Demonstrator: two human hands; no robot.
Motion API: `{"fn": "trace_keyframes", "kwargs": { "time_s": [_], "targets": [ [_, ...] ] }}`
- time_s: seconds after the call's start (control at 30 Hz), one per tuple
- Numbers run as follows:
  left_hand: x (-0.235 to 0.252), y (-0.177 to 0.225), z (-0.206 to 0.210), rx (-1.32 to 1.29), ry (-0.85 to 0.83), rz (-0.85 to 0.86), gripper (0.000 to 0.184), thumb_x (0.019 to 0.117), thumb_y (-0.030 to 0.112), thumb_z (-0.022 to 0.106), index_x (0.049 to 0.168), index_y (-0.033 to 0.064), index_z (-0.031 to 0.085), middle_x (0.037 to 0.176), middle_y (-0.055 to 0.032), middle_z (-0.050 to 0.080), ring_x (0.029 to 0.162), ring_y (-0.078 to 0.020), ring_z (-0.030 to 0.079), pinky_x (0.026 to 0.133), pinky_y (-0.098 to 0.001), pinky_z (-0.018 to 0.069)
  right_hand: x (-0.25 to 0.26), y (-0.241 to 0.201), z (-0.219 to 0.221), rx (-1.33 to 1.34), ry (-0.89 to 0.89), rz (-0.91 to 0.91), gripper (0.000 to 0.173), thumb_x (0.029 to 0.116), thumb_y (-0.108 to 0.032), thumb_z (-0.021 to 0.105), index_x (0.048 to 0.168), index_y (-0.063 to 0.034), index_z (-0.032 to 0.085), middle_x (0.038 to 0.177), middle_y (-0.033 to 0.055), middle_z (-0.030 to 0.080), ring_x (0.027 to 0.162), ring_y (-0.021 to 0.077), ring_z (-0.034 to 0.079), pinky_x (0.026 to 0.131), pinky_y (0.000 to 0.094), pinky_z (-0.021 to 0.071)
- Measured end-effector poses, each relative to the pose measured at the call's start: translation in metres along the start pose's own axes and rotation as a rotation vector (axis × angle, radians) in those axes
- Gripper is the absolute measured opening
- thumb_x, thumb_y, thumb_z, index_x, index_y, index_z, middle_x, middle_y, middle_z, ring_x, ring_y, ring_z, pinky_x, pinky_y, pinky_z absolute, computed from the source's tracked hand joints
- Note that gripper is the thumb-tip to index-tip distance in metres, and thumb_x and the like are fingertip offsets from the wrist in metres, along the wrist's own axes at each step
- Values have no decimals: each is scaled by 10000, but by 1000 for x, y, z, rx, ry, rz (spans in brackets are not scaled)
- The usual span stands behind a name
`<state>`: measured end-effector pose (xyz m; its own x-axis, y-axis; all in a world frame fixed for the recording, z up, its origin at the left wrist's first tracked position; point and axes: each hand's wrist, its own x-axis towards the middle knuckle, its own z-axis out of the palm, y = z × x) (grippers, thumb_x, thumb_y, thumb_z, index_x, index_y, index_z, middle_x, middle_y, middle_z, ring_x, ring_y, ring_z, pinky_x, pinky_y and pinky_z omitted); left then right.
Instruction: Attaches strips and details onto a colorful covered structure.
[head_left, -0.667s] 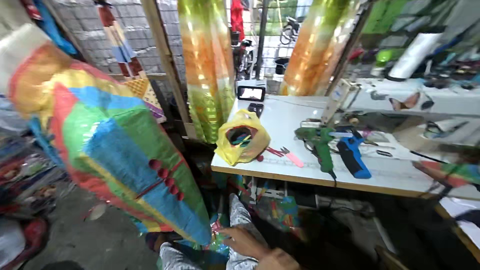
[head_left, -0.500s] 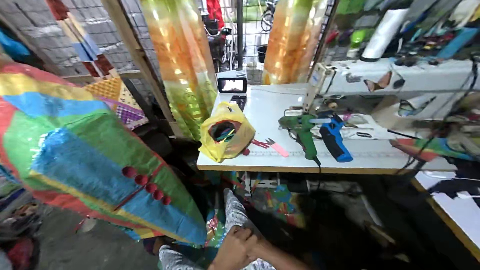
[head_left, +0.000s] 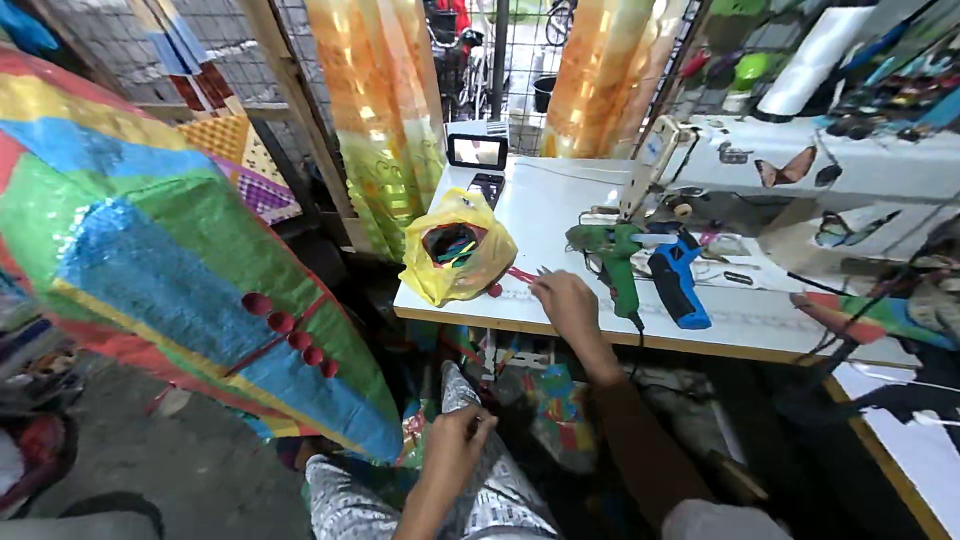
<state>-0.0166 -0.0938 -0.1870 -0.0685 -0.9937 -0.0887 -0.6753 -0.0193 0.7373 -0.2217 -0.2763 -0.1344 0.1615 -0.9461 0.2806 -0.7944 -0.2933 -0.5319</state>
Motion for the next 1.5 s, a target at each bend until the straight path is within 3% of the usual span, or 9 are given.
{"fn": "trace_keyframes", "kwargs": {
  "time_s": [0.33, 0.47, 0.6, 0.77, 1.0, 1.13, 1.23, 1.37, 1.5],
  "targets": [
    [-26, -19, -3, -154, 161, -22, 248, 1010, 243, 615, 1038, 39, 752, 851, -62, 726, 747, -138, 691, 735, -340, 581, 63, 1, 22, -246, -72, -230, 128, 976, -77, 660, 1002, 32, 722, 1129, 240, 653, 1045, 461, 636, 764, 612, 551],
    [-16, -8, -2, -325, 271, 7, 203, 998, 184, 634, 1026, 20, 750, 912, -56, 740, 783, -92, 709, 743, -267, 599, 29, -8, -2, -52, 153, -223, 209, 1044, -122, 571, 1108, 30, 699, 1088, 236, 687, 1012, 436, 670, 831, 606, 540],
    [-5, 37, -13, -841, 319, -75, 190, 1018, 100, 605, 1112, -23, 714, 949, -51, 740, 780, -94, 713, 692, -248, 608, -43, -29, -2, 118, 176, -434, 276, 1049, -158, 530, 1136, 24, 719, 995, 182, 745, 824, 314, 742, 729, 489, 609],
    [5, 58, -22, -1246, 224, -275, 168, 1043, 60, 559, 1053, -36, 697, 907, -77, 746, 812, -130, 733, 772, -266, 617, -97, -27, 25, 128, 226, -797, 160, 995, -80, 597, 1010, -59, 755, 1053, 128, 756, 966, 215, 740, 848, 286, 599],
    [-5, 50, -23, -1418, 65, -405, 139, 998, -49, 572, 1053, -14, 695, 914, -52, 752, 814, -94, 734, 788, -225, 608, -111, -19, 33, 183, 242, -848, 179, 1056, -86, 514, 1117, -54, 679, 1160, 182, 726, 1045, 221, 723, 892, 270, 576],
    [-17, 29, -21, -1398, 27, -486, 121, 1016, -5, 570, 1031, 14, 688, 828, -15, 726, 727, -64, 706, 706, -199, 597, -117, -13, 16, 113, 336, -523, 259, 1000, -170, 591, 1078, 20, 748, 1158, 221, 730, 1058, 321, 729, 906, 402, 590],
    [-39, 7, -19, -1410, 95, -526, 110, 1024, -1, 552, 1028, 31, 657, 840, -16, 712, 752, -79, 707, 722, -214, 600, -95, 21, -9, 213, 626, -132, 525, 959, -135, 662, 1282, 247, 505, 1313, 434, 536, 1202, 456, 592, 1026, 438, 500],
    [-66, -8, -18, -1465, 218, -583, 87, 999, -34, 586, 1007, 25, 649, 861, -35, 729, 772, -93, 720, 745, -227, 604, -50, 54, -25, 365, 545, 135, 927, 919, -252, 754, 1544, 147, 198, 1518, 372, 367, 1367, 387, 444, 1124, 385, 394],
    [-80, -15, -21, -1474, 286, -580, 109, 990, -44, 595, 993, 14, 687, 849, -35, 741, 764, -86, 723, 741, -219, 604, -21, 55, -35, 221, 287, 269, 926, 907, -343, 774, 1578, 44, 267, 1466, 357, 459, 1327, 463, 499, 1116, 554, 386]
  ]
}}
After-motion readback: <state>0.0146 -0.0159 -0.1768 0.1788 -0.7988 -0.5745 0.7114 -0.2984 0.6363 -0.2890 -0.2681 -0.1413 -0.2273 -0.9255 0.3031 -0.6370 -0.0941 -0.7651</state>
